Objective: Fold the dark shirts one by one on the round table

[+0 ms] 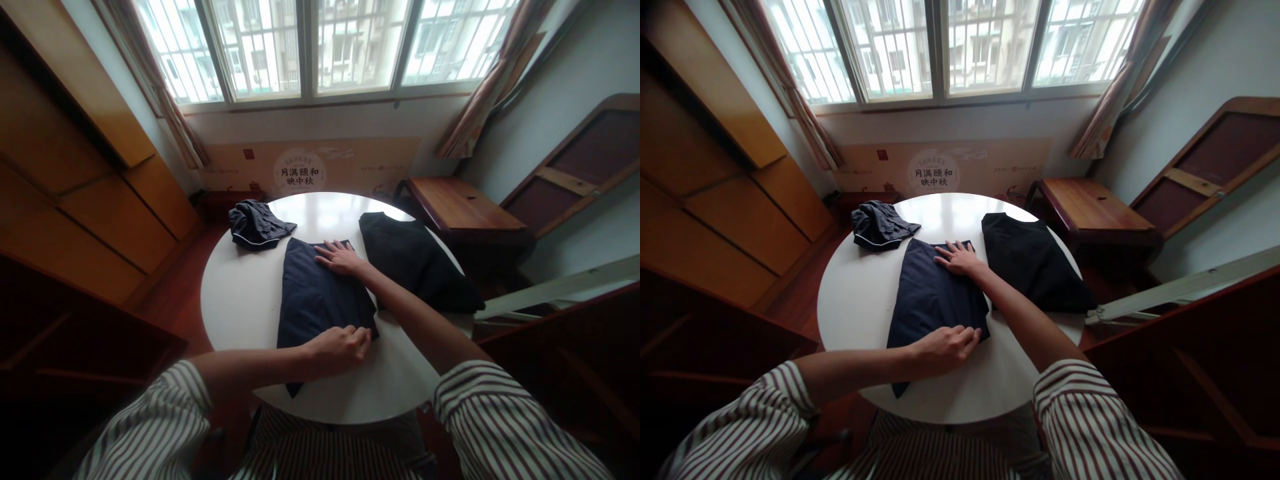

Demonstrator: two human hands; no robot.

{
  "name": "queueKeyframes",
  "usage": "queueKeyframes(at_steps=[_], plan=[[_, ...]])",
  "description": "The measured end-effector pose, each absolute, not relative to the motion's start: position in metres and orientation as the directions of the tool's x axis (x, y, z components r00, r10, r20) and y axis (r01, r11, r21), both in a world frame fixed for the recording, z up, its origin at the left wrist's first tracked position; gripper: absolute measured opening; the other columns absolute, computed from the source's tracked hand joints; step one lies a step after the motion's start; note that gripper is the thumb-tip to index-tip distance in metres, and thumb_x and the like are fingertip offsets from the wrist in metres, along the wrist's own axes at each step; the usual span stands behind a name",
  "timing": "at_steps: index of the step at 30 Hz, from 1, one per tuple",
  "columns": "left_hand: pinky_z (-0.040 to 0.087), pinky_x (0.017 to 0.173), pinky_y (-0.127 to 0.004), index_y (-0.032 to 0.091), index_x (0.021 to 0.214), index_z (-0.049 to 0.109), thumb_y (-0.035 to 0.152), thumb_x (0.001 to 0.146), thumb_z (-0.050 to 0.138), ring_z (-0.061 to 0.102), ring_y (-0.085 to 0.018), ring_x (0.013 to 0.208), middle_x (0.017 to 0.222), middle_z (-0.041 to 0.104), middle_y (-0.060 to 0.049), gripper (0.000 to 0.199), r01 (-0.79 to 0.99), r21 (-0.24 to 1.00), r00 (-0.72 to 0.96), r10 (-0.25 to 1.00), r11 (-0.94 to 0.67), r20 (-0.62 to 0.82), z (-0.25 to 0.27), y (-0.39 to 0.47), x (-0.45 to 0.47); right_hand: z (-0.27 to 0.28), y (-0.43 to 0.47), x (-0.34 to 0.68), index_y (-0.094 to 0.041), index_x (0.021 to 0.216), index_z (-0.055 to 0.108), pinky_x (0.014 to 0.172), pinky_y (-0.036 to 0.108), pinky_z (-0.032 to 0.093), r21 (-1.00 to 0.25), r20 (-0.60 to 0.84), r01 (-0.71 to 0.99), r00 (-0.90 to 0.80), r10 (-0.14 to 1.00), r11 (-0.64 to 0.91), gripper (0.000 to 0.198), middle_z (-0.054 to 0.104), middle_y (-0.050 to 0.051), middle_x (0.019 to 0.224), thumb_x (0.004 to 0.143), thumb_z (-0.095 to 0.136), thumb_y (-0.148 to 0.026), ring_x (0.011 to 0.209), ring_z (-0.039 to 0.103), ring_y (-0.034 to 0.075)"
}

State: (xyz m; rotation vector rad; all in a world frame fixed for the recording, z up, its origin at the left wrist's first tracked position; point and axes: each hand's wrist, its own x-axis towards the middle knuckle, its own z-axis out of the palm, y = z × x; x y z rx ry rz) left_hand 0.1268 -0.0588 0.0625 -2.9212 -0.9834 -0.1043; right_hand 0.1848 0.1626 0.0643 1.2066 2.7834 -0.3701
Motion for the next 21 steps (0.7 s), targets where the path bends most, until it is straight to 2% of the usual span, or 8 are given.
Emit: queueKeyframes(at_steps=[4, 6, 9, 10, 12, 16, 18, 21], plan=[[0.052, 0.065, -0.027, 0.017, 0.102, 0.063, 0.019, 0.099, 0.039, 0.064, -0.017, 0.076, 0.092, 0.065, -0.009, 0.025, 0.641, 0.159, 0.731, 0.66, -0.751, 0.174, 0.08, -0.055, 0.108, 0.072, 0.154, 0.179, -0.03, 0.156, 0.027, 0.117, 0.062, 0.009, -0.13, -0.133, 0.749, -0.662, 0.737, 0.649, 0.058, 0.016, 0.007, 0.165, 0.103, 0.028, -0.051, 0.15, 0.015, 0.034], [0.051, 0.068, -0.028, 0.019, 0.088, 0.063, 0.027, 0.1, 0.04, 0.064, -0.017, 0.074, 0.086, 0.064, -0.008, 0.027, 0.745, 0.222, 0.59, 0.777, -0.629, 0.22, 0.094, -0.038, 0.082, 0.075, 0.141, 0.175, -0.024, 0.156, 0.03, 0.117, 0.062, 0.009, -0.135, -0.071, 0.729, -0.683, 0.727, 0.671, 0.056, 0.018, 0.008, 0.164, 0.104, 0.029, -0.043, 0.15, 0.015, 0.033], [0.052, 0.077, -0.032, 0.017, 0.082, 0.064, 0.028, 0.1, 0.038, 0.065, -0.021, 0.079, 0.085, 0.066, -0.011, 0.033, 0.906, 0.205, 0.316, 0.914, -0.37, 0.253, 0.108, 0.004, 0.026, 0.077, 0.114, 0.17, -0.015, 0.153, 0.036, 0.117, 0.06, 0.015, -0.196, -0.001, 0.647, -0.752, 0.659, 0.737, 0.054, 0.021, 0.012, 0.163, 0.104, 0.028, -0.037, 0.149, 0.017, 0.034], [0.052, 0.08, -0.033, 0.017, 0.085, 0.066, 0.027, 0.1, 0.037, 0.066, -0.022, 0.082, 0.088, 0.067, -0.012, 0.034, 0.926, 0.198, 0.269, 0.931, -0.321, 0.248, 0.111, 0.02, 0.007, 0.078, 0.104, 0.168, -0.012, 0.151, 0.038, 0.117, 0.059, 0.018, -0.219, 0.024, 0.615, -0.773, 0.634, 0.757, 0.054, 0.022, 0.014, 0.162, 0.104, 0.027, -0.036, 0.149, 0.019, 0.034], [0.05, 0.093, -0.035, 0.015, 0.101, 0.068, 0.027, 0.101, 0.034, 0.066, -0.024, 0.099, 0.103, 0.069, -0.014, 0.036, 0.912, 0.229, 0.283, 0.927, -0.339, 0.246, 0.11, 0.048, -0.024, 0.079, 0.082, 0.164, -0.008, 0.146, 0.044, 0.117, 0.056, 0.021, -0.258, 0.09, 0.538, -0.813, 0.575, 0.802, 0.055, 0.028, 0.019, 0.16, 0.104, 0.028, -0.039, 0.148, 0.022, 0.034], [0.033, 0.116, -0.034, 0.016, 0.131, 0.059, 0.031, 0.101, 0.034, 0.047, -0.021, 0.136, 0.14, 0.058, -0.009, 0.042, 0.781, 0.345, 0.504, 0.852, -0.52, 0.144, 0.09, 0.081, -0.047, 0.075, 0.041, 0.16, -0.01, 0.145, 0.046, 0.118, 0.055, 0.021, -0.297, 0.161, 0.325, -0.91, 0.383, 0.898, 0.063, 0.038, 0.021, 0.153, 0.101, 0.035, -0.053, 0.144, 0.03, 0.033], [0.026, 0.12, -0.034, 0.017, 0.137, 0.055, 0.032, 0.1, 0.037, 0.039, -0.02, 0.142, 0.149, 0.049, -0.007, 0.044, 0.756, 0.364, 0.566, 0.823, -0.544, 0.055, 0.075, 0.09, -0.048, 0.07, 0.023, 0.161, -0.014, 0.149, 0.041, 0.118, 0.057, 0.017, -0.318, 0.139, 0.275, -0.933, 0.331, 0.907, 0.068, 0.031, 0.021, 0.158, 0.098, 0.037, -0.059, 0.146, 0.026, 0.034], [0.022, 0.121, -0.033, 0.015, 0.144, 0.047, 0.033, 0.099, 0.038, 0.031, -0.021, 0.146, 0.156, 0.038, -0.008, 0.05, 0.802, 0.345, 0.514, 0.857, -0.487, 0.016, 0.053, 0.099, -0.048, 0.063, 0.0, 0.168, -0.017, 0.156, 0.03, 0.118, 0.058, 0.009, -0.379, 0.085, 0.259, -0.946, 0.312, 0.888, 0.077, 0.015, 0.021, 0.163, 0.096, 0.036, -0.066, 0.151, 0.011, 0.035]])
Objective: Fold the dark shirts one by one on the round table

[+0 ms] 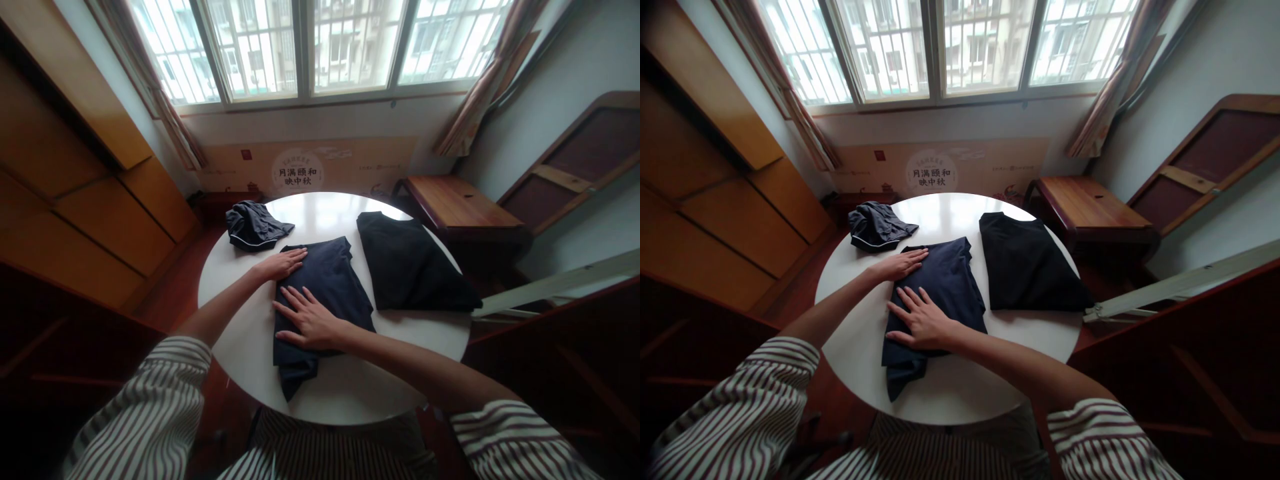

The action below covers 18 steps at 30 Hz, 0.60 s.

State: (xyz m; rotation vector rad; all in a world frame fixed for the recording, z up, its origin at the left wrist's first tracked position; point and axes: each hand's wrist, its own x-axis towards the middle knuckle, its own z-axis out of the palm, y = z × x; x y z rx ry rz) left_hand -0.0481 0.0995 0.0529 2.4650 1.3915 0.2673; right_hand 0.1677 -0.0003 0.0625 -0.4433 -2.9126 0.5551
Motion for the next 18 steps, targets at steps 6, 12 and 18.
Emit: queueKeyframes(at_steps=[6, 12, 18], plan=[[0.017, 0.122, -0.037, 0.009, 0.149, 0.039, 0.046, 0.101, 0.032, 0.023, -0.026, 0.149, 0.159, 0.03, -0.014, 0.061, 0.879, 0.252, 0.415, 0.91, -0.405, 0.012, 0.04, 0.108, -0.027, 0.065, -0.025, 0.178, -0.027, 0.156, 0.03, 0.119, 0.056, 0.006, -0.462, 0.071, 0.204, -0.961, 0.265, 0.863, 0.076, 0.003, 0.015, 0.165, 0.093, 0.042, -0.068, 0.151, -0.002, 0.034], [0.013, 0.12, -0.053, 0.018, 0.157, 0.02, 0.061, 0.099, 0.028, 0.009, -0.028, 0.152, 0.164, 0.012, -0.011, 0.073, 0.827, 0.264, 0.524, 0.851, -0.497, -0.039, 0.044, 0.104, 0.041, 0.065, -0.028, 0.178, -0.032, 0.154, 0.033, 0.118, 0.058, 0.008, -0.458, 0.08, 0.223, -0.954, 0.29, 0.86, 0.071, 0.009, 0.012, 0.165, 0.093, 0.042, -0.067, 0.151, 0.006, 0.036], [0.011, 0.117, -0.063, 0.019, 0.158, 0.019, 0.058, 0.1, 0.023, 0.013, -0.03, 0.151, 0.164, 0.015, -0.01, 0.07, 0.876, 0.231, 0.443, 0.896, -0.424, -0.035, 0.041, 0.137, 0.075, 0.064, -0.03, 0.179, -0.032, 0.154, 0.034, 0.119, 0.056, 0.007, -0.444, 0.1, 0.225, -0.95, 0.297, 0.868, 0.072, 0.012, 0.012, 0.165, 0.093, 0.042, -0.068, 0.151, 0.006, 0.035]])
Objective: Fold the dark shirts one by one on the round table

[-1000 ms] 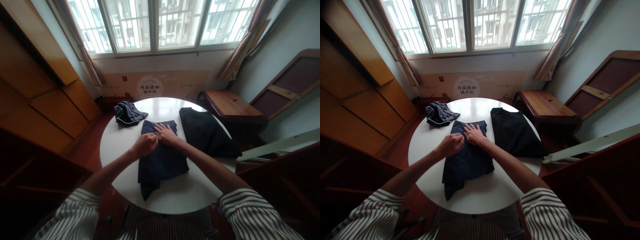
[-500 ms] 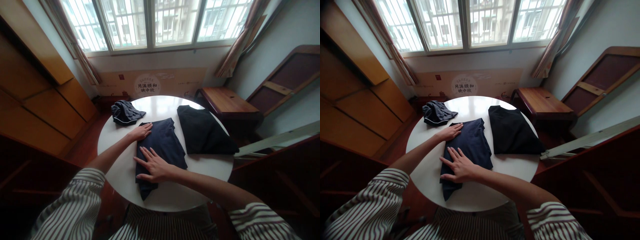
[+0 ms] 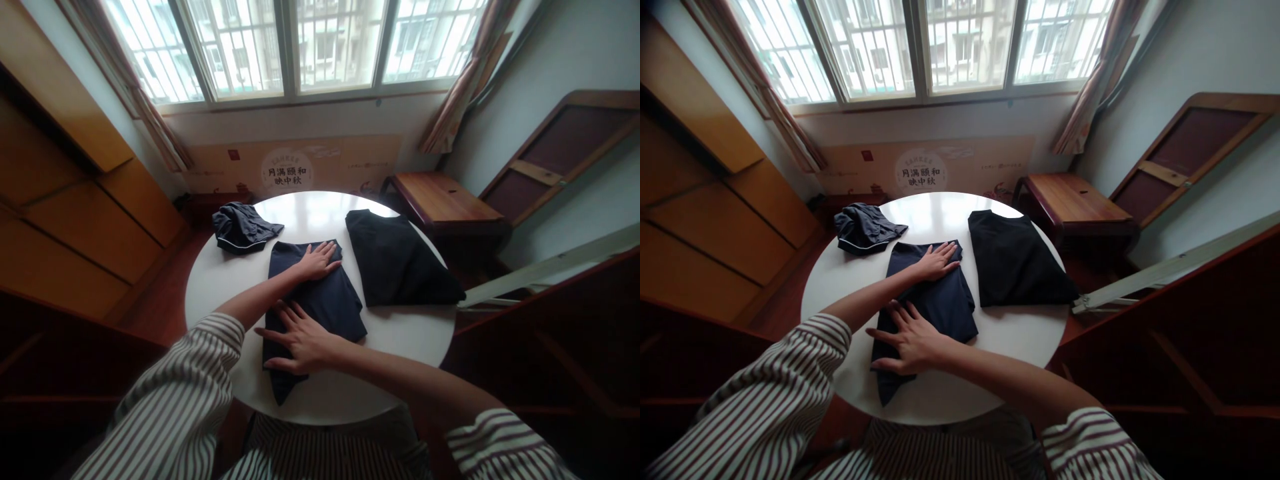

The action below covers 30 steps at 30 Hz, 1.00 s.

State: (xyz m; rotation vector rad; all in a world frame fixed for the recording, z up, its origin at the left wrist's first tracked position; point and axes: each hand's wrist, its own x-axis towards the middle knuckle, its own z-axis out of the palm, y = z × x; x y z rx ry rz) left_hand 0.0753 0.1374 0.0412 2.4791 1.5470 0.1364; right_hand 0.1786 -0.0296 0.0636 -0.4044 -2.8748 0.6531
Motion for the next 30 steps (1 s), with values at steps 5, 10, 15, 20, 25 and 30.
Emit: queueKeyframes(at_steps=[5, 10, 15, 20, 25, 30], plan=[[0.014, 0.117, -0.064, 0.026, 0.154, 0.032, 0.052, 0.103, 0.024, 0.02, -0.031, 0.149, 0.162, 0.024, -0.005, 0.058, 0.879, 0.264, 0.409, 0.912, -0.397, 0.007, 0.035, 0.163, 0.084, 0.065, -0.03, 0.178, -0.028, 0.15, 0.043, 0.119, 0.056, 0.009, -0.41, 0.105, 0.233, -0.948, 0.299, 0.882, 0.07, 0.024, 0.015, 0.162, 0.092, 0.042, -0.069, 0.149, 0.014, 0.036], [0.022, 0.119, -0.055, 0.02, 0.148, 0.044, 0.042, 0.104, 0.026, 0.03, -0.028, 0.146, 0.157, 0.036, -0.008, 0.052, 0.832, 0.41, 0.363, 0.926, -0.373, 0.106, 0.032, 0.172, 0.083, 0.064, -0.028, 0.177, -0.025, 0.147, 0.047, 0.12, 0.056, 0.008, -0.389, 0.106, 0.235, -0.949, 0.297, 0.891, 0.07, 0.026, 0.016, 0.161, 0.092, 0.044, -0.068, 0.149, 0.017, 0.035], [0.04, 0.112, -0.032, 0.013, 0.132, 0.06, 0.027, 0.101, 0.037, 0.054, -0.021, 0.129, 0.138, 0.06, -0.011, 0.041, 0.773, 0.502, 0.275, 0.918, -0.388, 0.285, 0.04, 0.164, 0.045, 0.063, -0.03, 0.179, -0.018, 0.155, 0.029, 0.121, 0.053, 0.007, -0.438, 0.111, 0.241, -0.942, 0.318, 0.866, 0.082, 0.012, 0.019, 0.164, 0.092, 0.044, -0.068, 0.151, 0.006, 0.032], [0.036, 0.114, -0.049, 0.014, 0.116, 0.068, 0.021, 0.092, 0.053, 0.058, -0.031, 0.123, 0.123, 0.068, -0.015, 0.03, 0.816, 0.488, 0.125, 0.918, -0.31, 0.375, 0.045, 0.136, -0.023, 0.069, -0.021, 0.178, -0.006, 0.15, 0.033, 0.121, 0.044, 0.02, -0.514, 0.127, 0.252, -0.923, 0.363, 0.82, 0.081, 0.029, 0.021, 0.158, 0.094, 0.046, -0.063, 0.148, 0.025, 0.028], [0.045, 0.106, -0.044, 0.013, 0.11, 0.07, 0.026, 0.09, 0.06, 0.064, -0.029, 0.114, 0.117, 0.07, -0.016, 0.027, 0.798, 0.564, -0.05, 0.909, -0.213, 0.414, 0.032, 0.126, -0.059, 0.083, 0.042, 0.175, -0.013, 0.147, 0.042, 0.108, 0.035, 0.043, -0.448, 0.183, 0.342, -0.869, 0.46, 0.826, 0.053, 0.059, 0.014, 0.137, 0.102, 0.038, -0.04, 0.127, 0.056, 0.023], [0.05, 0.098, -0.038, 0.016, 0.102, 0.072, 0.028, 0.09, 0.061, 0.068, -0.025, 0.102, 0.106, 0.074, -0.01, 0.02, 0.721, 0.661, -0.114, 0.905, -0.208, 0.409, 0.018, 0.134, -0.066, 0.066, 0.112, 0.192, -0.015, 0.15, 0.041, 0.116, 0.047, 0.029, -0.155, 0.129, 0.612, -0.766, 0.63, 0.776, 0.053, 0.043, 0.015, 0.153, 0.103, 0.035, -0.039, 0.142, 0.038, 0.028]])
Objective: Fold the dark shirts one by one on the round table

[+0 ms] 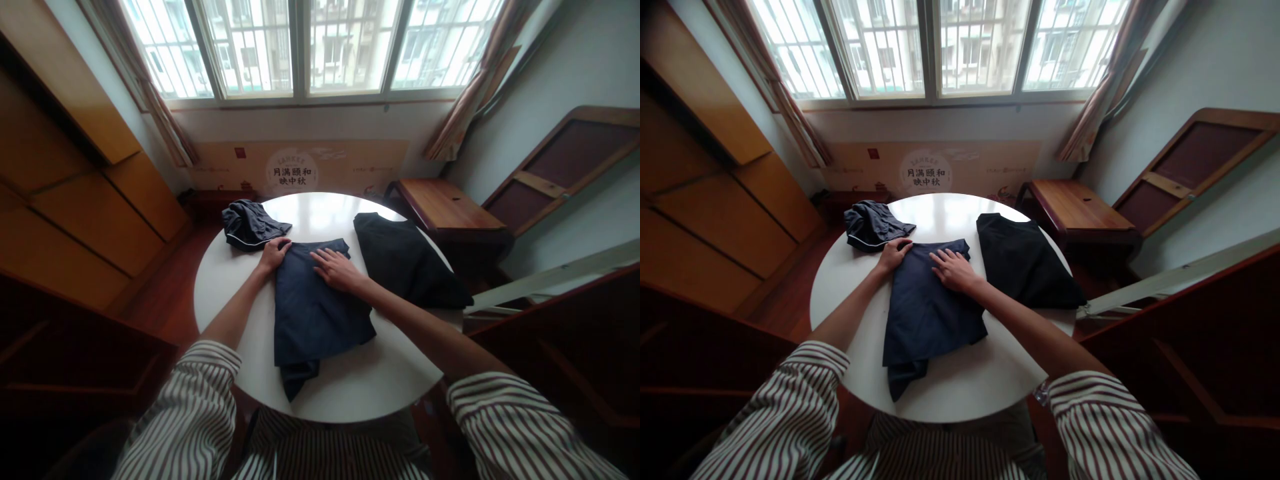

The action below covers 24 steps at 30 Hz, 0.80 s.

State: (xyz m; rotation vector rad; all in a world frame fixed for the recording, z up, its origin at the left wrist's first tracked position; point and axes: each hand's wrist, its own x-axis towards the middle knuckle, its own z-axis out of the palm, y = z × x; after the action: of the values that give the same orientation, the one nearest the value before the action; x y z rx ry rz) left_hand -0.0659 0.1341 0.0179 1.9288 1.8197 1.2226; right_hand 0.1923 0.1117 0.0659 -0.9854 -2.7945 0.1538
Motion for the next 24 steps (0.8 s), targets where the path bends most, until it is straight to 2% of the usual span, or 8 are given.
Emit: queueKeyframes(at_steps=[2, 5, 7, 12, 16, 19, 22, 24], plan=[[0.051, 0.096, -0.038, 0.017, 0.1, 0.073, 0.029, 0.089, 0.062, 0.068, -0.024, 0.099, 0.104, 0.074, -0.009, 0.019, 0.688, 0.692, -0.12, 0.906, -0.219, 0.406, 0.015, 0.137, -0.068, 0.055, 0.122, 0.205, -0.016, 0.153, 0.037, 0.117, 0.05, 0.025, -0.085, 0.073, 0.713, -0.692, 0.718, 0.696, 0.058, 0.034, 0.016, 0.157, 0.103, 0.032, -0.045, 0.146, 0.03, 0.031], [0.051, 0.094, -0.038, 0.017, 0.097, 0.073, 0.03, 0.087, 0.064, 0.068, -0.025, 0.097, 0.1, 0.074, -0.009, 0.019, 0.633, 0.739, -0.13, 0.909, -0.231, 0.395, 0.011, 0.14, -0.071, 0.045, 0.123, 0.222, -0.005, 0.155, 0.029, 0.118, 0.046, 0.025, -0.055, 0.024, 0.811, -0.582, 0.813, 0.583, 0.069, 0.026, 0.022, 0.159, 0.102, 0.025, -0.051, 0.148, 0.024, 0.033], [0.052, 0.09, -0.037, 0.016, 0.1, 0.072, 0.032, 0.086, 0.064, 0.068, -0.024, 0.094, 0.098, 0.073, -0.009, 0.022, 0.589, 0.772, -0.129, 0.915, -0.239, 0.382, 0.009, 0.141, -0.074, 0.045, 0.121, 0.228, 0.002, 0.153, 0.028, 0.118, 0.044, 0.026, -0.044, -0.002, 0.833, -0.552, 0.834, 0.551, 0.072, 0.024, 0.025, 0.159, 0.102, 0.022, -0.049, 0.148, 0.025, 0.033], [0.053, 0.075, -0.029, 0.014, 0.116, 0.066, 0.034, 0.09, 0.057, 0.066, -0.018, 0.082, 0.094, 0.072, -0.007, 0.034, 0.482, 0.836, -0.083, 0.936, -0.263, 0.342, 0.01, 0.141, -0.077, 0.06, 0.121, 0.226, 0.004, 0.149, 0.034, 0.117, 0.053, 0.023, 0.026, 0.005, 0.832, -0.555, 0.832, 0.555, 0.067, 0.028, 0.026, 0.157, 0.102, 0.025, -0.043, 0.147, 0.026, 0.035], [0.051, 0.073, -0.026, 0.014, 0.118, 0.064, 0.033, 0.091, 0.055, 0.063, -0.016, 0.081, 0.099, 0.069, -0.007, 0.034, 0.367, 0.876, -0.015, 0.94, -0.312, 0.341, 0.015, 0.137, -0.075, 0.069, 0.112, 0.208, -0.01, 0.155, 0.031, 0.119, 0.053, 0.02, -0.015, 0.132, 0.696, -0.71, 0.692, 0.718, 0.061, 0.028, 0.017, 0.159, 0.103, 0.023, -0.042, 0.148, 0.023, 0.031], [0.048, 0.068, -0.024, 0.015, 0.118, 0.063, 0.034, 0.091, 0.056, 0.061, -0.015, 0.077, 0.093, 0.066, -0.006, 0.033, 0.317, 0.89, 0.017, 0.94, -0.328, 0.341, 0.017, 0.136, -0.075, 0.065, 0.102, 0.198, -0.029, 0.158, 0.023, 0.117, 0.059, 0.021, -0.081, 0.065, 0.58, -0.809, 0.585, 0.811, 0.057, 0.028, 0.007, 0.161, 0.103, 0.025, -0.047, 0.149, 0.022, 0.032], [0.046, 0.062, -0.023, 0.016, 0.118, 0.062, 0.034, 0.093, 0.053, 0.057, -0.014, 0.069, 0.081, 0.062, -0.003, 0.032, 0.364, 0.881, 0.021, 0.948, -0.303, 0.318, 0.016, 0.138, -0.077, 0.054, 0.095, 0.199, -0.035, 0.157, 0.022, 0.116, 0.063, 0.018, -0.086, 0.014, 0.599, -0.798, 0.603, 0.796, 0.057, 0.024, 0.002, 0.162, 0.103, 0.028, -0.051, 0.149, 0.017, 0.036], [0.047, 0.065, -0.026, 0.016, 0.112, 0.064, 0.033, 0.093, 0.054, 0.057, -0.016, 0.069, 0.077, 0.06, -0.002, 0.027, 0.466, 0.833, 0.018, 0.945, -0.298, 0.327, 0.016, 0.14, -0.08, 0.048, 0.093, 0.204, -0.035, 0.157, 0.024, 0.117, 0.062, 0.017, -0.063, 0.022, 0.626, -0.777, 0.629, 0.777, 0.057, 0.021, 0.002, 0.163, 0.103, 0.027, -0.051, 0.149, 0.016, 0.037]])
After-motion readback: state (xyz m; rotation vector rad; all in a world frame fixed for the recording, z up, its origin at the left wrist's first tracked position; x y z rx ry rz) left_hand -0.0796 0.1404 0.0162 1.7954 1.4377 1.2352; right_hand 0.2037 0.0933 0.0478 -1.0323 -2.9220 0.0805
